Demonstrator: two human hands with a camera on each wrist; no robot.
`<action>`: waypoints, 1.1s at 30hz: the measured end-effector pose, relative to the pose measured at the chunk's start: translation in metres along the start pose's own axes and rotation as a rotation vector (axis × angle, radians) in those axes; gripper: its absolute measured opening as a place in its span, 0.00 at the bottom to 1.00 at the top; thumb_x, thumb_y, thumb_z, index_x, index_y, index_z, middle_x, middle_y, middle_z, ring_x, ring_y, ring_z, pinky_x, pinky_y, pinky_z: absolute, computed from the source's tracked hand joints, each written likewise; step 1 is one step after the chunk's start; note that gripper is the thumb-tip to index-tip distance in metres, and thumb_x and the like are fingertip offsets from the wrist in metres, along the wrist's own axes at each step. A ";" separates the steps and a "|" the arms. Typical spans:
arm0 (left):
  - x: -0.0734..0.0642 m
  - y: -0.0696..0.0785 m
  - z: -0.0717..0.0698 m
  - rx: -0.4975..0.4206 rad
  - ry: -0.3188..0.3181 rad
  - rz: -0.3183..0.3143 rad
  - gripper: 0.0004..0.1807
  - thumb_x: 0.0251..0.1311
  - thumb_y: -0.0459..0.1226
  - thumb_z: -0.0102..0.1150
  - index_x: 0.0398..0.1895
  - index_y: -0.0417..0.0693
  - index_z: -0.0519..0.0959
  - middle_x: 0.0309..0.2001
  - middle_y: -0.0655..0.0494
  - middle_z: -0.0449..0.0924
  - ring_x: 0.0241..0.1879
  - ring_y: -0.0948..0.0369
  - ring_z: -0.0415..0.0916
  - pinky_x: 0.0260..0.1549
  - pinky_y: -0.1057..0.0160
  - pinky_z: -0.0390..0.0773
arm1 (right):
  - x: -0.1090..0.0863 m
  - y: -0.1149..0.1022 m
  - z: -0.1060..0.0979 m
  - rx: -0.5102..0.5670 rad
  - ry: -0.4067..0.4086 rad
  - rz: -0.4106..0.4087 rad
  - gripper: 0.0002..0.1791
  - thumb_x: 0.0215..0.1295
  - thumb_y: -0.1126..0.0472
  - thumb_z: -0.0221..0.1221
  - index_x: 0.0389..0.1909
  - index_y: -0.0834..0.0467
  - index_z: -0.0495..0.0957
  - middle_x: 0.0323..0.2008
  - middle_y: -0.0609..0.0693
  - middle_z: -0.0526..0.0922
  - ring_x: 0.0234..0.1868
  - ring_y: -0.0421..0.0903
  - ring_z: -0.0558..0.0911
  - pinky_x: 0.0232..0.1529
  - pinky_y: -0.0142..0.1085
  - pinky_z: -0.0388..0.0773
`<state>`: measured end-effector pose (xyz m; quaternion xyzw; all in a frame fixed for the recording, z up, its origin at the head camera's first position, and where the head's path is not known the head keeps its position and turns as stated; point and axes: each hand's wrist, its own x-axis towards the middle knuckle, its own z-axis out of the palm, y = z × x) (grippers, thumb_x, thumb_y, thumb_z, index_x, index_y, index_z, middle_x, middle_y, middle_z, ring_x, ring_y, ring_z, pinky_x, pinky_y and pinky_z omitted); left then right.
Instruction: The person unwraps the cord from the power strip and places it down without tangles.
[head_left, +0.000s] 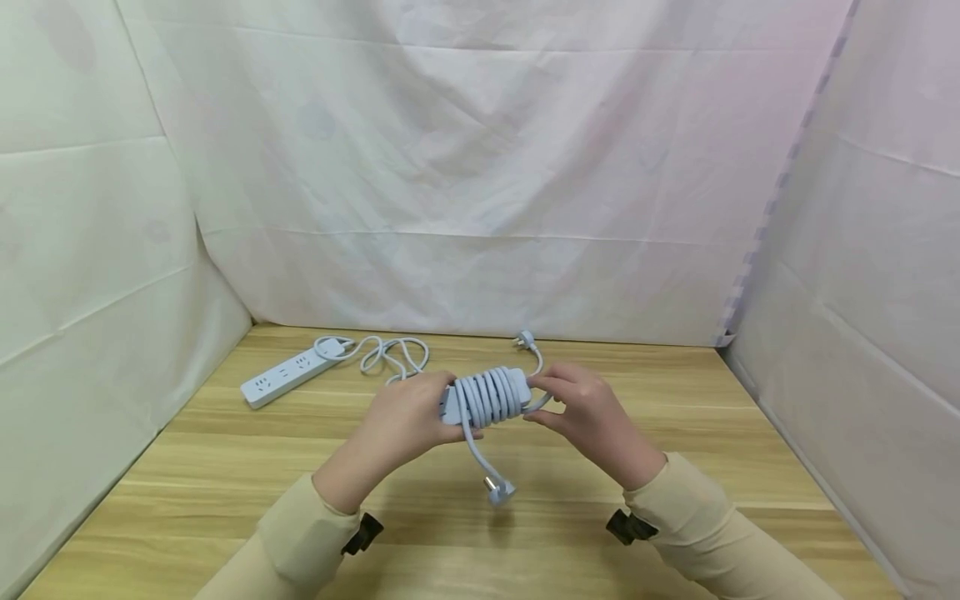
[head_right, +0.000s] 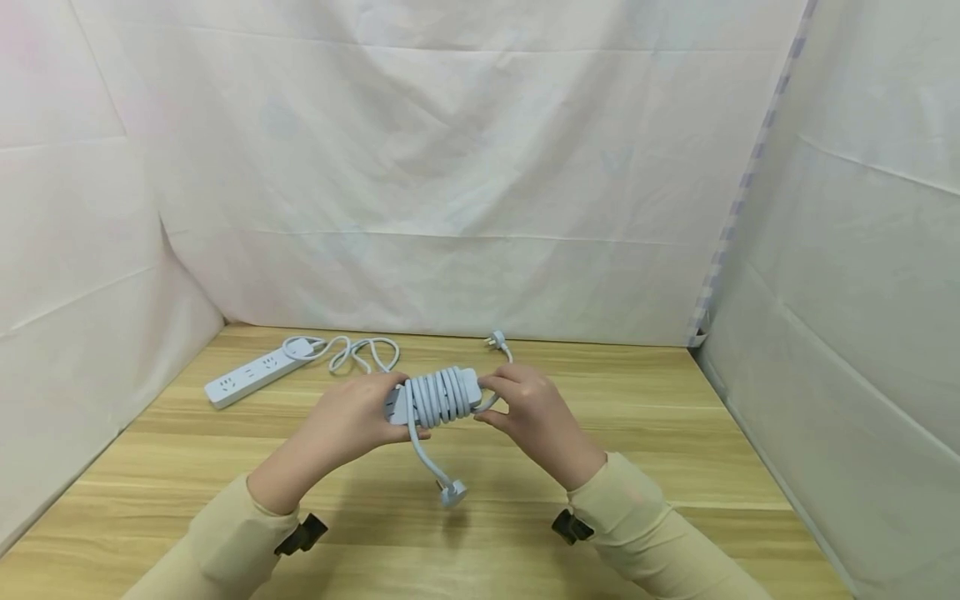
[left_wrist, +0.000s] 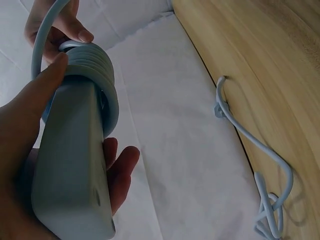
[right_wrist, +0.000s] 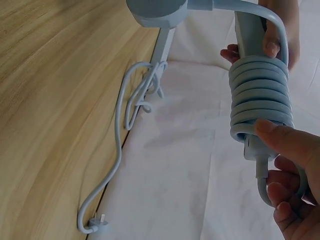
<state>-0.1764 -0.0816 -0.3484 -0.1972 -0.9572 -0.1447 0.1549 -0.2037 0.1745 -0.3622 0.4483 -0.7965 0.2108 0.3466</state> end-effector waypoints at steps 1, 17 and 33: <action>0.000 0.001 0.000 -0.003 0.004 0.000 0.36 0.37 0.64 0.73 0.41 0.47 0.79 0.29 0.63 0.76 0.25 0.65 0.71 0.24 0.61 0.73 | 0.000 -0.001 0.000 0.001 0.001 0.001 0.25 0.36 0.68 0.79 0.40 0.64 0.84 0.37 0.50 0.82 0.34 0.43 0.79 0.33 0.35 0.78; -0.001 0.001 0.005 0.073 0.107 -0.037 0.44 0.38 0.73 0.64 0.45 0.46 0.76 0.22 0.61 0.76 0.16 0.64 0.67 0.15 0.64 0.67 | 0.004 -0.010 -0.003 0.016 0.018 0.023 0.28 0.40 0.69 0.78 0.47 0.64 0.82 0.46 0.54 0.80 0.44 0.48 0.80 0.40 0.38 0.79; -0.003 -0.001 0.003 0.082 0.132 -0.083 0.43 0.38 0.72 0.64 0.46 0.48 0.76 0.21 0.61 0.75 0.15 0.64 0.66 0.13 0.63 0.64 | 0.000 -0.040 0.005 0.128 0.080 -0.003 0.16 0.62 0.52 0.67 0.43 0.59 0.83 0.40 0.49 0.82 0.28 0.39 0.76 0.30 0.26 0.73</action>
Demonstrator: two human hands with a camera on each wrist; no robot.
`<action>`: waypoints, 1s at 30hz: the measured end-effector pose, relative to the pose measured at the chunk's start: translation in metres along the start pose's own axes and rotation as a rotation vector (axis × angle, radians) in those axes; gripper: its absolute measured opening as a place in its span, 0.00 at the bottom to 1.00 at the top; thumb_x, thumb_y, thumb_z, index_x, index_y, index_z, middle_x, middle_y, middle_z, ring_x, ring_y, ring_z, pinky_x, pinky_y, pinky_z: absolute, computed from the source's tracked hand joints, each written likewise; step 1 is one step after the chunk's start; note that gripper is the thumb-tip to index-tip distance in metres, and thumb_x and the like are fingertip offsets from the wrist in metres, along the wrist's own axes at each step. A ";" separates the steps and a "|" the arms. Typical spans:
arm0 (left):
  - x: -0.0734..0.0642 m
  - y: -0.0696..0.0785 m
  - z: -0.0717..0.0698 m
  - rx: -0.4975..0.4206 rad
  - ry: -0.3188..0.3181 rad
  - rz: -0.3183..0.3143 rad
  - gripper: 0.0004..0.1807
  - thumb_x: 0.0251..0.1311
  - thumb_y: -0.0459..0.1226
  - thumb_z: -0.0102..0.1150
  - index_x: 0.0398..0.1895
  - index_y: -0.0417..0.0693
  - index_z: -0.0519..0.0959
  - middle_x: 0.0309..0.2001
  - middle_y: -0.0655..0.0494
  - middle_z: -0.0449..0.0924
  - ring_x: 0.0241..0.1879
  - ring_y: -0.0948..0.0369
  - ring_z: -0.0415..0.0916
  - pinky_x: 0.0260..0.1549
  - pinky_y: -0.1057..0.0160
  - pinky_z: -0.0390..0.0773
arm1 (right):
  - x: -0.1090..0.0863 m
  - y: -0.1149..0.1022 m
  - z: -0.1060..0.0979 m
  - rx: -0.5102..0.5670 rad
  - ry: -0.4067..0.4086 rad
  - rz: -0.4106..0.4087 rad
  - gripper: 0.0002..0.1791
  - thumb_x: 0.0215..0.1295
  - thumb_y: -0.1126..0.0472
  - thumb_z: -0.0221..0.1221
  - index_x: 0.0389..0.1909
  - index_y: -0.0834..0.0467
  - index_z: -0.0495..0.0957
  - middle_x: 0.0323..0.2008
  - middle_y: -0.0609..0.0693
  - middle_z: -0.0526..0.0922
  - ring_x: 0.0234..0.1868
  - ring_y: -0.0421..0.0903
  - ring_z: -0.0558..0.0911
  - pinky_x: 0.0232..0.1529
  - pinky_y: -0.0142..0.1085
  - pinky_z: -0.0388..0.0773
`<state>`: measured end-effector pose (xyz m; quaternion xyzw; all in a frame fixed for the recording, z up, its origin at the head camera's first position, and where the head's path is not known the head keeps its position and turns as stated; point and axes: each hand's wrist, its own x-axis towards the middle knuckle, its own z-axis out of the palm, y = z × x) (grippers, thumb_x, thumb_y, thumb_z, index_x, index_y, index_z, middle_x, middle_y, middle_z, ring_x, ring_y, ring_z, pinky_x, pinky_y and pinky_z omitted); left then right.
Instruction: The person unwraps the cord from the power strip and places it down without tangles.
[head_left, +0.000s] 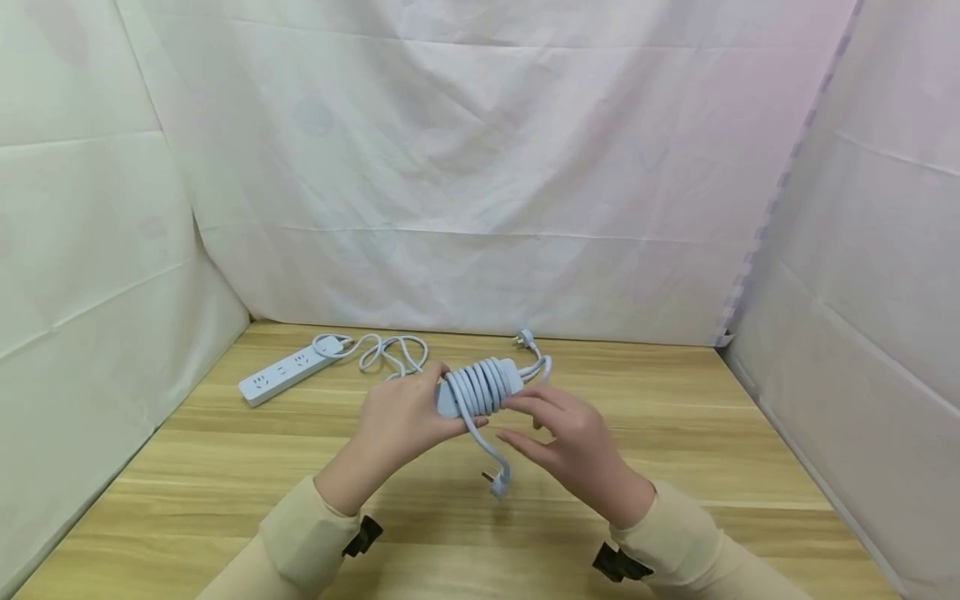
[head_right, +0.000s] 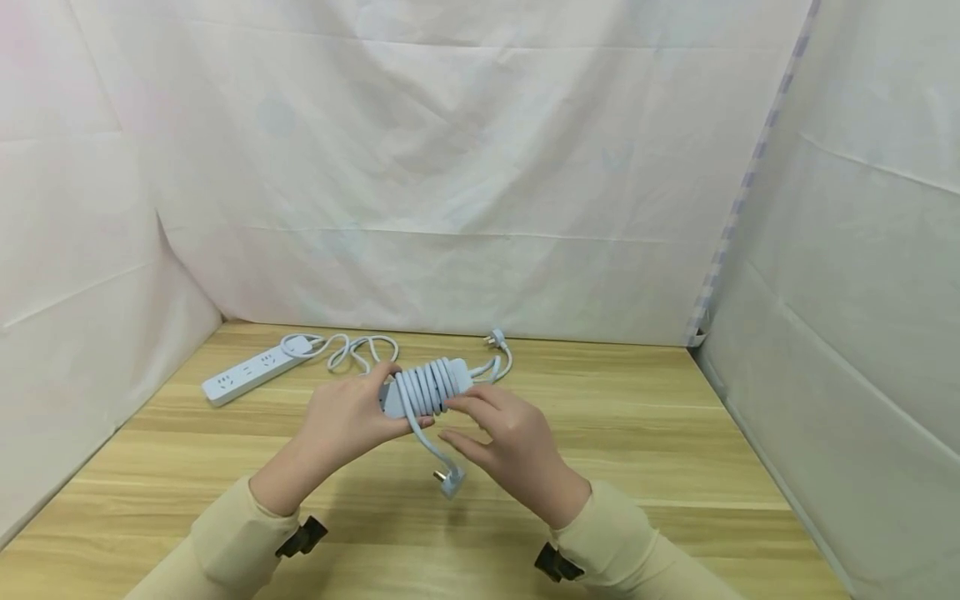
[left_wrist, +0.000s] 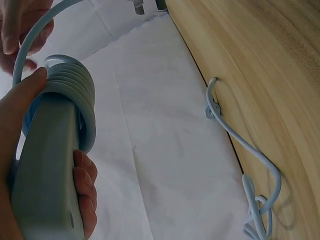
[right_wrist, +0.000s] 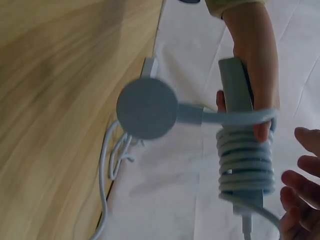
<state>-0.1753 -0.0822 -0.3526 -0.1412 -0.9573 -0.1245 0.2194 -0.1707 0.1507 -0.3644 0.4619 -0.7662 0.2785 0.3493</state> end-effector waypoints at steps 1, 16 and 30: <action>0.000 0.000 0.000 0.000 0.009 0.001 0.42 0.38 0.72 0.65 0.46 0.48 0.76 0.20 0.61 0.74 0.15 0.64 0.66 0.13 0.63 0.64 | 0.000 -0.002 0.002 -0.001 -0.005 -0.016 0.15 0.62 0.51 0.66 0.41 0.58 0.83 0.36 0.47 0.82 0.27 0.38 0.76 0.29 0.25 0.73; 0.000 -0.003 -0.001 0.029 0.056 -0.008 0.38 0.39 0.70 0.65 0.43 0.50 0.76 0.18 0.61 0.72 0.13 0.63 0.64 0.11 0.62 0.62 | -0.003 -0.013 0.020 0.067 -0.128 -0.018 0.07 0.60 0.67 0.66 0.39 0.58 0.82 0.26 0.43 0.79 0.22 0.30 0.72 0.26 0.20 0.70; 0.000 -0.010 0.008 0.156 -0.010 0.050 0.42 0.35 0.75 0.63 0.35 0.48 0.76 0.16 0.63 0.70 0.12 0.63 0.62 0.11 0.61 0.62 | 0.003 -0.010 0.007 -0.116 -0.067 -0.067 0.06 0.62 0.65 0.64 0.39 0.62 0.84 0.26 0.45 0.77 0.21 0.32 0.72 0.22 0.21 0.69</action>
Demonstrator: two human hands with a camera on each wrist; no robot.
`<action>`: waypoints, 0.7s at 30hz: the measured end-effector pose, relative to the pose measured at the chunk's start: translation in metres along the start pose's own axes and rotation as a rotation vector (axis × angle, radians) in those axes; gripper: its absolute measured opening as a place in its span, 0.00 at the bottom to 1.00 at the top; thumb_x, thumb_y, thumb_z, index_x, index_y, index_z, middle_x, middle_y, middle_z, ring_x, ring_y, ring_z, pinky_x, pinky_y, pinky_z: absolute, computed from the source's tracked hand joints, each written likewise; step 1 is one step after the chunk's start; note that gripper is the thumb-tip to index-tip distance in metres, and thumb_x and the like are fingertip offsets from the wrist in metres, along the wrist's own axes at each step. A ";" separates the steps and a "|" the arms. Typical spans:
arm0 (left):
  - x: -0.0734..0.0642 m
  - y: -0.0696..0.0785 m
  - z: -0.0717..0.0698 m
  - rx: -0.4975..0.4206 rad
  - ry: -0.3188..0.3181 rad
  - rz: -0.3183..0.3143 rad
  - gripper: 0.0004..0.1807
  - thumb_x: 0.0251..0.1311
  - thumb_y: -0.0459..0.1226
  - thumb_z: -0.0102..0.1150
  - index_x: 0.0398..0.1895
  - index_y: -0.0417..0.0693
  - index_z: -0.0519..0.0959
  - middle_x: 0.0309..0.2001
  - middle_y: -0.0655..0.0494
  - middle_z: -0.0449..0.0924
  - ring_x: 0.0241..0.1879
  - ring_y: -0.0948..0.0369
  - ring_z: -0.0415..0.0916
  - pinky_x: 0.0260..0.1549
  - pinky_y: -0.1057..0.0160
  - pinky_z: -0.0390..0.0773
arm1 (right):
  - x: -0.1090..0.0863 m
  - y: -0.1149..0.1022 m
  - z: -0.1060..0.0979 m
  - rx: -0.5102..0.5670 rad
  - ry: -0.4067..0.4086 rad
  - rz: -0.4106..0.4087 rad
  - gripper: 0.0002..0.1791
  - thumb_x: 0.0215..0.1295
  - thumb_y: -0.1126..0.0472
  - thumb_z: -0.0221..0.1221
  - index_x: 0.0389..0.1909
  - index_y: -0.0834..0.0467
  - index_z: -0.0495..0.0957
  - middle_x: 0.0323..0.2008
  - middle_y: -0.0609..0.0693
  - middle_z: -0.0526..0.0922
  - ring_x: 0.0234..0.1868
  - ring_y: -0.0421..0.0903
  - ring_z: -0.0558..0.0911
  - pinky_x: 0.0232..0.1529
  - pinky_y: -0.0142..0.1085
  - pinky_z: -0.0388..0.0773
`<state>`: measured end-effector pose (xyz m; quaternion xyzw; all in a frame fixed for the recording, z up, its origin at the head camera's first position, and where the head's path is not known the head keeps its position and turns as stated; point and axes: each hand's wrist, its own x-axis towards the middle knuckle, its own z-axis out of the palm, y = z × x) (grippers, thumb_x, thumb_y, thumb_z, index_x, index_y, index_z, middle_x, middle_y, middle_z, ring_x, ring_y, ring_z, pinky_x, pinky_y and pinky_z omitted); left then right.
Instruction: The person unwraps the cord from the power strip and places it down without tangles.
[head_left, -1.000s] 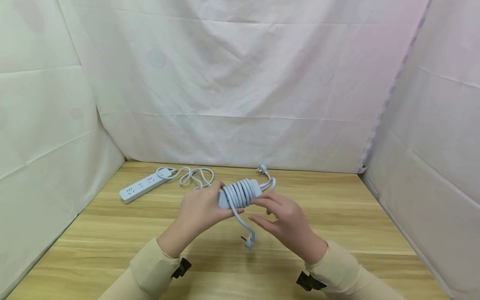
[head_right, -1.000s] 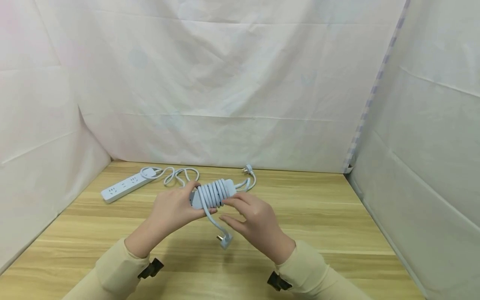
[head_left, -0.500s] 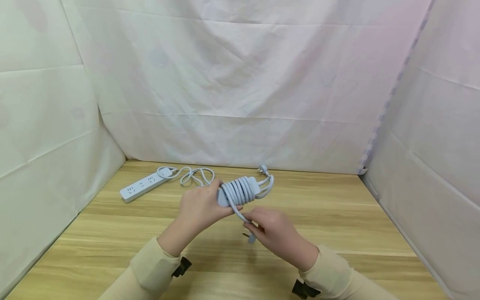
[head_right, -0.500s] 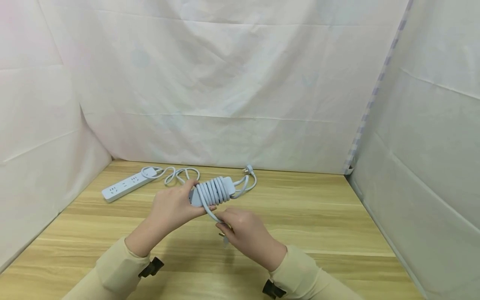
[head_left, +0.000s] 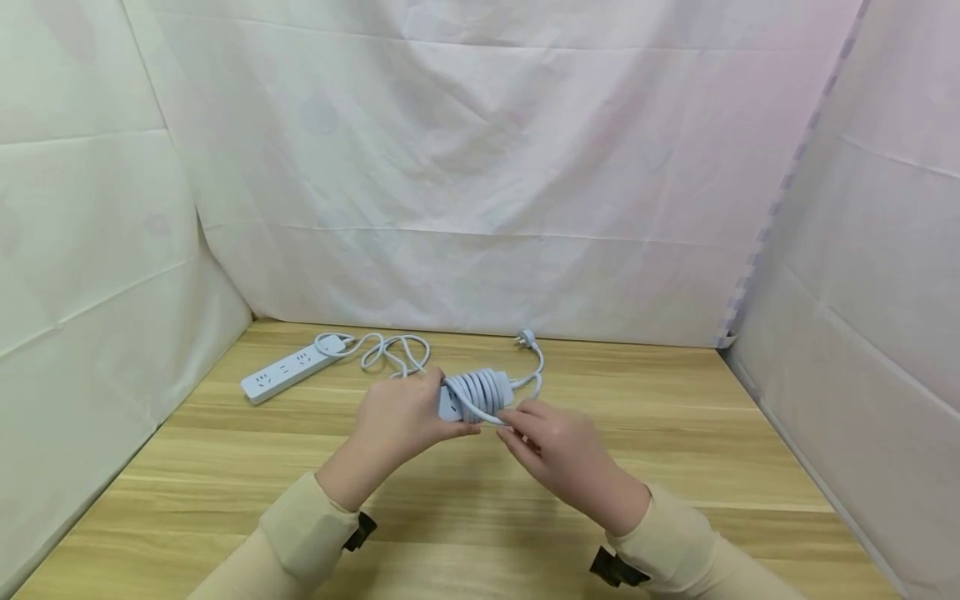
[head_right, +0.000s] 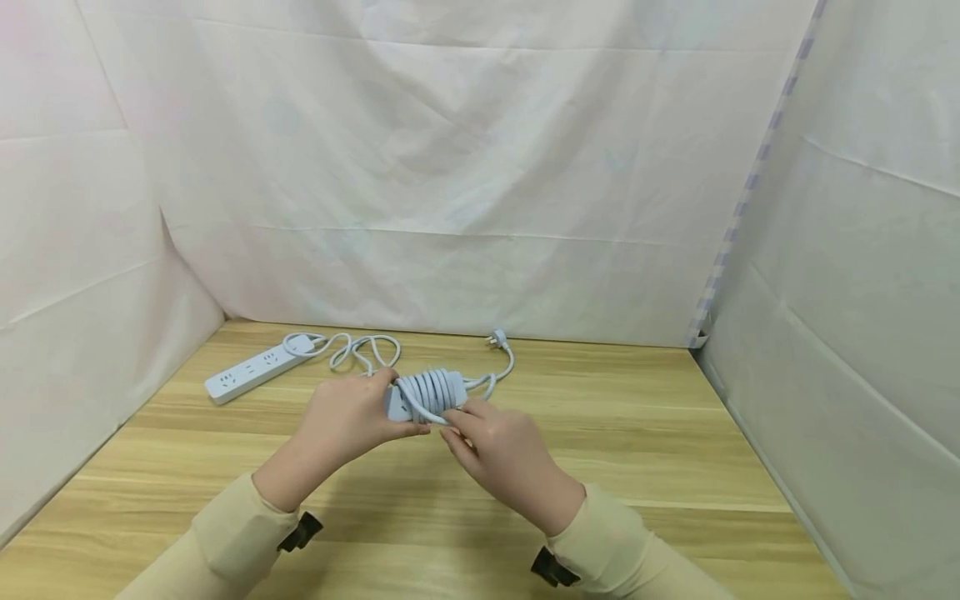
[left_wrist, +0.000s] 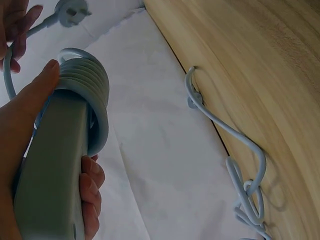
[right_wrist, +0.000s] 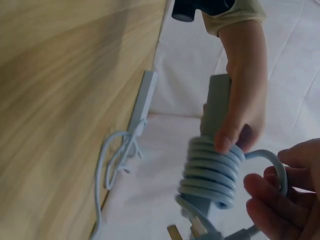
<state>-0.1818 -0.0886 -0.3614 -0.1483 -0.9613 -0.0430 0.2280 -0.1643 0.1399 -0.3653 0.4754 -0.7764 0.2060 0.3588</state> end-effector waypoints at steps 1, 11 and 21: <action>0.000 0.000 0.000 0.008 -0.009 0.012 0.42 0.34 0.75 0.63 0.35 0.48 0.76 0.16 0.62 0.70 0.12 0.64 0.62 0.11 0.61 0.62 | 0.001 0.001 -0.002 -0.025 0.000 0.002 0.06 0.62 0.63 0.64 0.37 0.61 0.85 0.26 0.45 0.78 0.21 0.32 0.73 0.21 0.22 0.69; -0.002 0.003 0.004 0.065 -0.076 0.101 0.47 0.28 0.77 0.62 0.38 0.47 0.77 0.15 0.59 0.68 0.12 0.62 0.63 0.12 0.59 0.64 | 0.006 0.008 -0.013 -0.160 0.042 0.045 0.10 0.46 0.55 0.74 0.23 0.54 0.83 0.22 0.42 0.76 0.17 0.33 0.74 0.17 0.26 0.68; -0.008 0.003 0.001 0.062 -0.127 0.153 0.51 0.25 0.79 0.60 0.45 0.51 0.78 0.18 0.61 0.72 0.14 0.63 0.65 0.12 0.60 0.64 | 0.007 0.025 -0.017 -0.082 -0.033 0.041 0.15 0.42 0.62 0.77 0.23 0.56 0.78 0.25 0.44 0.75 0.23 0.39 0.75 0.25 0.31 0.74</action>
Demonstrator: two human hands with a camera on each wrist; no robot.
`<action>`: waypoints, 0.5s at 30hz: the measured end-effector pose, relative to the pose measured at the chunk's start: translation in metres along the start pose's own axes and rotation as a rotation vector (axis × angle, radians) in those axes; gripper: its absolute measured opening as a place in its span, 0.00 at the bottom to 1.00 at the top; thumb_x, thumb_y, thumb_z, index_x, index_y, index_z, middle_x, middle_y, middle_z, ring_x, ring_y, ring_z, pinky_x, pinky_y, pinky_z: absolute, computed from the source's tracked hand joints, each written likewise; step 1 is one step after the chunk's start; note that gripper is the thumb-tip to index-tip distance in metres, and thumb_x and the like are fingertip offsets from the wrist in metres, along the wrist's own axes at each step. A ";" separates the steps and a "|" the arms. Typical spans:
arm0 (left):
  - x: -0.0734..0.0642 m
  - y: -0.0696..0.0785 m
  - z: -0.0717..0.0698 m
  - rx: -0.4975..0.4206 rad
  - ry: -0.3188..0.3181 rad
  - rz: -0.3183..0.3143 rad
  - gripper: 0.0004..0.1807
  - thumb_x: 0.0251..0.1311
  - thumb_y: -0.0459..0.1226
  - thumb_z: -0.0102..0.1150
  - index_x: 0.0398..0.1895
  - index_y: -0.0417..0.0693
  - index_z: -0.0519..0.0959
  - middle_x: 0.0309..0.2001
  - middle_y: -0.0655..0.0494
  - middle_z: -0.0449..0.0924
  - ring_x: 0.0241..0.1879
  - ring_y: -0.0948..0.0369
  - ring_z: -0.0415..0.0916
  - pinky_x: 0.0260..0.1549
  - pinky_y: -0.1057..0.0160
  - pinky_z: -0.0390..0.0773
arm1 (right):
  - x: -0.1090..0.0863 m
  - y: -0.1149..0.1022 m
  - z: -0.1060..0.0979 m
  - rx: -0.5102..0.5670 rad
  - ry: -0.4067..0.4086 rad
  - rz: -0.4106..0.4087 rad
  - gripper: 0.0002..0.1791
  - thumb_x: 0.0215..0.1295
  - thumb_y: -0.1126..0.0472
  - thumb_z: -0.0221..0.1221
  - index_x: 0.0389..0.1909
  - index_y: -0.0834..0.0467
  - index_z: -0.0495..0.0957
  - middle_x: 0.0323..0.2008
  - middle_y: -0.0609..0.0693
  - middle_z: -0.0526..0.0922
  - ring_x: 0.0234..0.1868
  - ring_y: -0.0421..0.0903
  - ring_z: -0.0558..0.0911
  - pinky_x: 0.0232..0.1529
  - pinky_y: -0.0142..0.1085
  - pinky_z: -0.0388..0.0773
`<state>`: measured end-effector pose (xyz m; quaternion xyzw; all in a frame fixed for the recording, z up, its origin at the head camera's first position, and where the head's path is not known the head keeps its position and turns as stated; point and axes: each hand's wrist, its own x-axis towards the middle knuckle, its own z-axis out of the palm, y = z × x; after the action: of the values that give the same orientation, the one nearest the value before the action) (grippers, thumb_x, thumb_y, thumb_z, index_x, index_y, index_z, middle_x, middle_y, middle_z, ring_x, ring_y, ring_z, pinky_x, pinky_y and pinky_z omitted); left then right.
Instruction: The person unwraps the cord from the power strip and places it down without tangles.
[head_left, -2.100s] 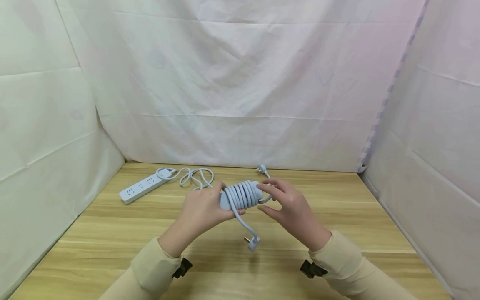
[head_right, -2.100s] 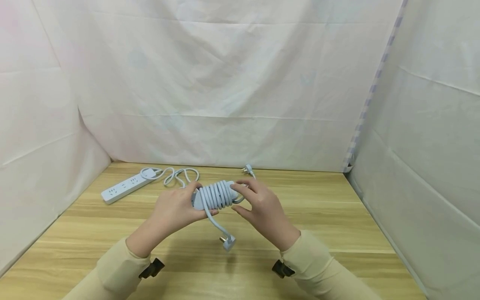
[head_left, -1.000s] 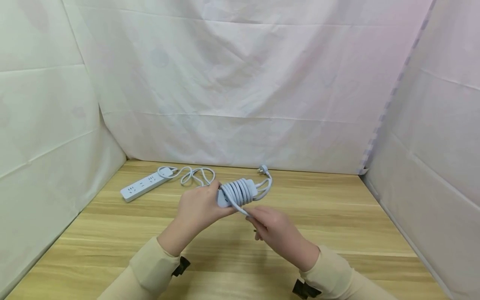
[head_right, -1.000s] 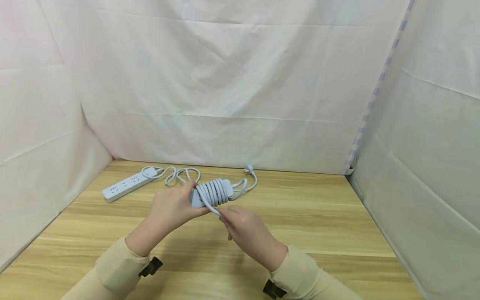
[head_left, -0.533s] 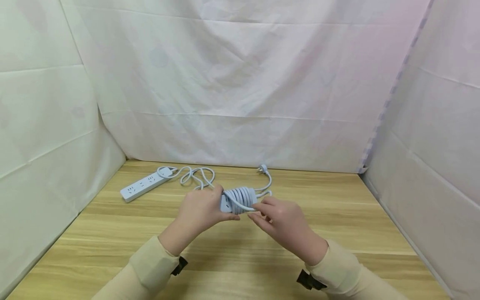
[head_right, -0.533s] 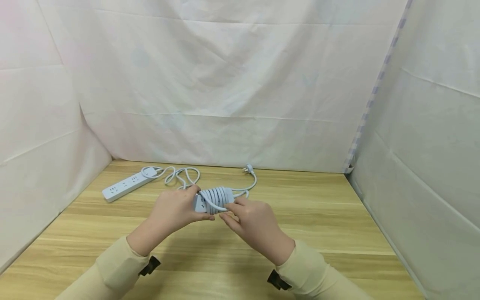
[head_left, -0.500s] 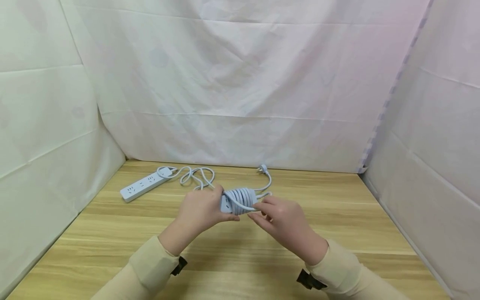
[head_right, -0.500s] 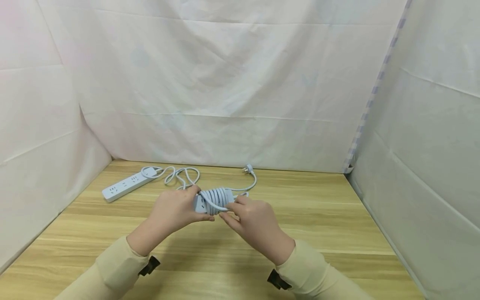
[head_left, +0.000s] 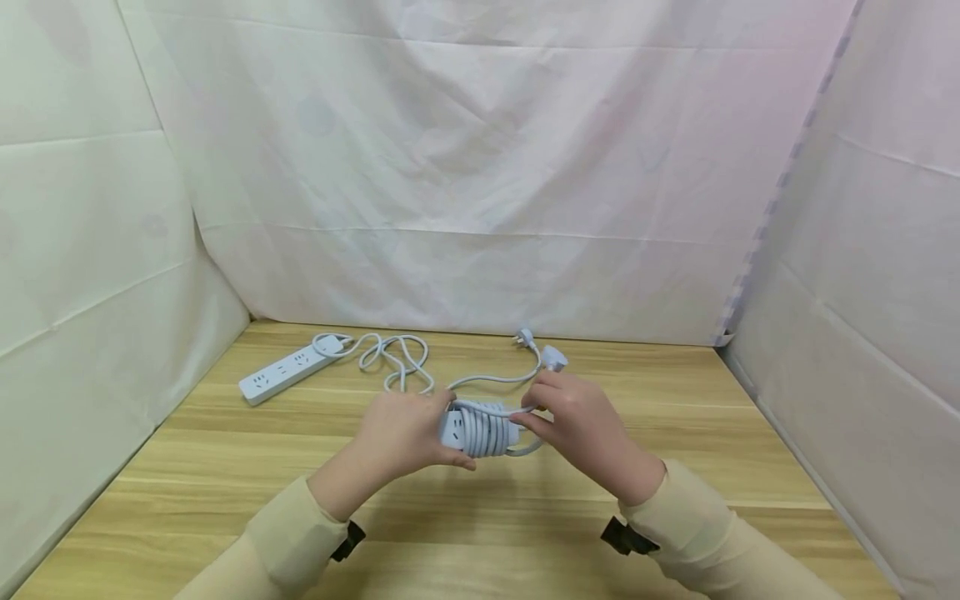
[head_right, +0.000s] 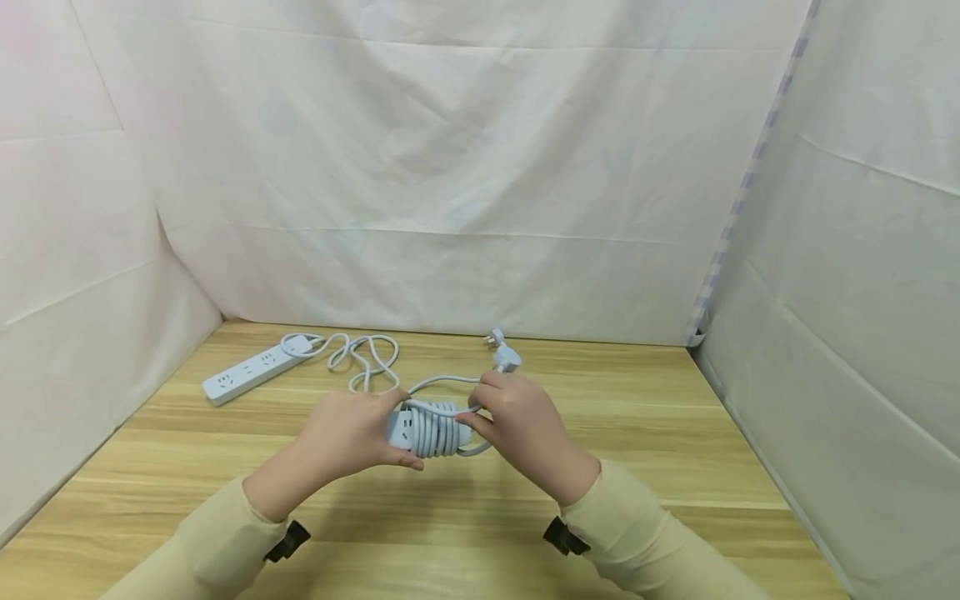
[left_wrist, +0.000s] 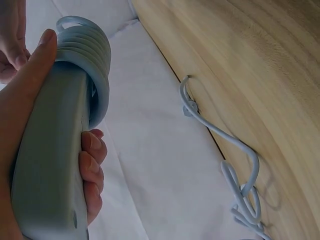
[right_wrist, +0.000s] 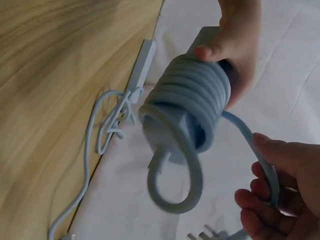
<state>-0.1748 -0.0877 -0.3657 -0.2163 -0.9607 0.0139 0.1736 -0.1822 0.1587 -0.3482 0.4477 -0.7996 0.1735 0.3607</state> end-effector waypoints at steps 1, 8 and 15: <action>-0.001 0.000 0.000 0.000 0.001 0.009 0.51 0.25 0.79 0.60 0.46 0.51 0.78 0.19 0.62 0.73 0.14 0.64 0.65 0.13 0.61 0.64 | 0.000 0.002 0.001 0.020 -0.006 -0.004 0.15 0.42 0.63 0.78 0.23 0.56 0.78 0.25 0.44 0.75 0.24 0.40 0.76 0.26 0.31 0.74; -0.007 -0.004 0.000 -0.007 0.032 0.071 0.54 0.26 0.80 0.57 0.54 0.55 0.77 0.22 0.63 0.77 0.16 0.65 0.68 0.13 0.62 0.64 | -0.007 0.023 0.011 0.067 -0.015 -0.042 0.17 0.42 0.66 0.77 0.24 0.57 0.75 0.25 0.45 0.73 0.25 0.41 0.75 0.26 0.32 0.74; -0.014 -0.004 -0.009 -0.098 0.046 0.095 0.51 0.27 0.77 0.62 0.53 0.55 0.80 0.28 0.63 0.82 0.20 0.65 0.72 0.17 0.63 0.66 | -0.017 0.041 0.018 0.099 -0.029 -0.002 0.16 0.44 0.66 0.76 0.24 0.56 0.75 0.25 0.44 0.74 0.25 0.40 0.76 0.27 0.31 0.74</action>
<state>-0.1621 -0.0974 -0.3617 -0.2704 -0.9446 -0.0297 0.1838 -0.2182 0.1797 -0.3715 0.4683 -0.7947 0.2062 0.3266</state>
